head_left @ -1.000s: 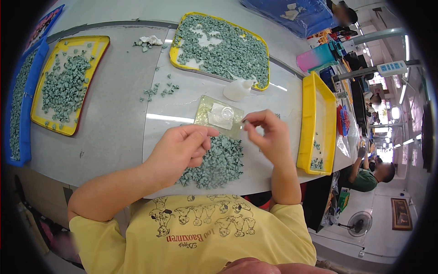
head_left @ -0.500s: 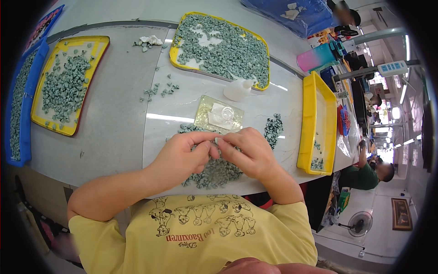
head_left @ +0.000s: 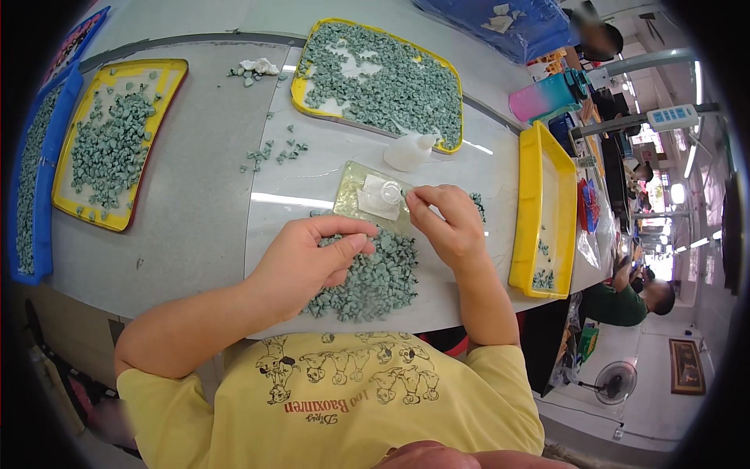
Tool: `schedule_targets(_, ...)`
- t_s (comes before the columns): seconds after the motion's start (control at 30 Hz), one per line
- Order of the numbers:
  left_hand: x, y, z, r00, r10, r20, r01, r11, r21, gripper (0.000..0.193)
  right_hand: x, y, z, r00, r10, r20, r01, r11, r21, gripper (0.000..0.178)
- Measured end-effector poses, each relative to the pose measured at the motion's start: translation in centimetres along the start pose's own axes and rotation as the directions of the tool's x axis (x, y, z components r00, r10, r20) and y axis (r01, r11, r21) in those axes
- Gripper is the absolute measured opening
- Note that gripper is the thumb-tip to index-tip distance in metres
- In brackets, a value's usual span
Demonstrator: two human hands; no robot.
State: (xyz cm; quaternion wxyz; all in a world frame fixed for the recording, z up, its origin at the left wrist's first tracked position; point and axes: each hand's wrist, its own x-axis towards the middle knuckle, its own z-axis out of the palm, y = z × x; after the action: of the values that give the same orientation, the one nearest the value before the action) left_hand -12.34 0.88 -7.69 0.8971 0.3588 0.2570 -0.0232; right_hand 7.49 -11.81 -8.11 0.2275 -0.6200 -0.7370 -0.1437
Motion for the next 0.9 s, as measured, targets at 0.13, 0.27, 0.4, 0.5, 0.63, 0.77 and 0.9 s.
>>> schedule_targets(0.13, -0.1, 0.2, 0.0, 0.999, 0.024, -0.026, -0.024, 1.0, 0.006, 0.019, 0.3, -0.1, 0.4, 1.0, -0.014, 0.0, 0.014, 1.0, -0.019, 0.023)
schedule_targets(0.27, -0.1, 0.1, -0.4, 1.0, 0.015, -0.015, -0.015, 1.0, -0.016, 0.013, 0.4, -0.4, 0.3, 1.0, -0.006, 0.015, 0.006, 1.0, -0.014, 0.023)
schedule_targets(0.4, -0.3, 0.0, -0.6, 0.999, 0.037, -0.02, -0.038, 0.996, -0.077, 0.008, 0.4, -0.5, 0.3, 1.0, 0.014, -0.012, -0.014, 1.0, 0.01, 0.024)
schedule_targets(0.5, -0.5, 0.3, -0.5, 0.999, 0.027, -0.025, -0.03, 0.996, -0.089, 0.013, 0.7, -1.6, 0.4, 0.981, 0.168, -0.094, -0.153, 0.976, 0.156, 0.021)
schedule_targets(0.63, -0.7, 0.5, -0.5, 1.0, -0.02, -0.007, 0.019, 0.999, -0.048, 0.023, 0.9, -3.5, 0.5, 0.76, 0.638, 0.125, -0.512, 0.469, 0.719, 0.009)
schedule_targets(0.77, -0.8, 0.5, -0.6, 1.0, -0.013, 0.004, 0.014, 0.996, -0.087, 0.028, 1.6, -4.9, 0.4, 0.622, 0.702, 0.347, -0.55, 0.076, 0.832, 0.006)
schedule_targets(0.9, -0.7, 0.5, -0.4, 0.999, -0.036, -0.003, 0.036, 0.995, -0.093, 0.028, 2.1, -5.9, 0.5, 0.632, 0.68, 0.371, -0.554, 0.062, 0.831, 0.007)
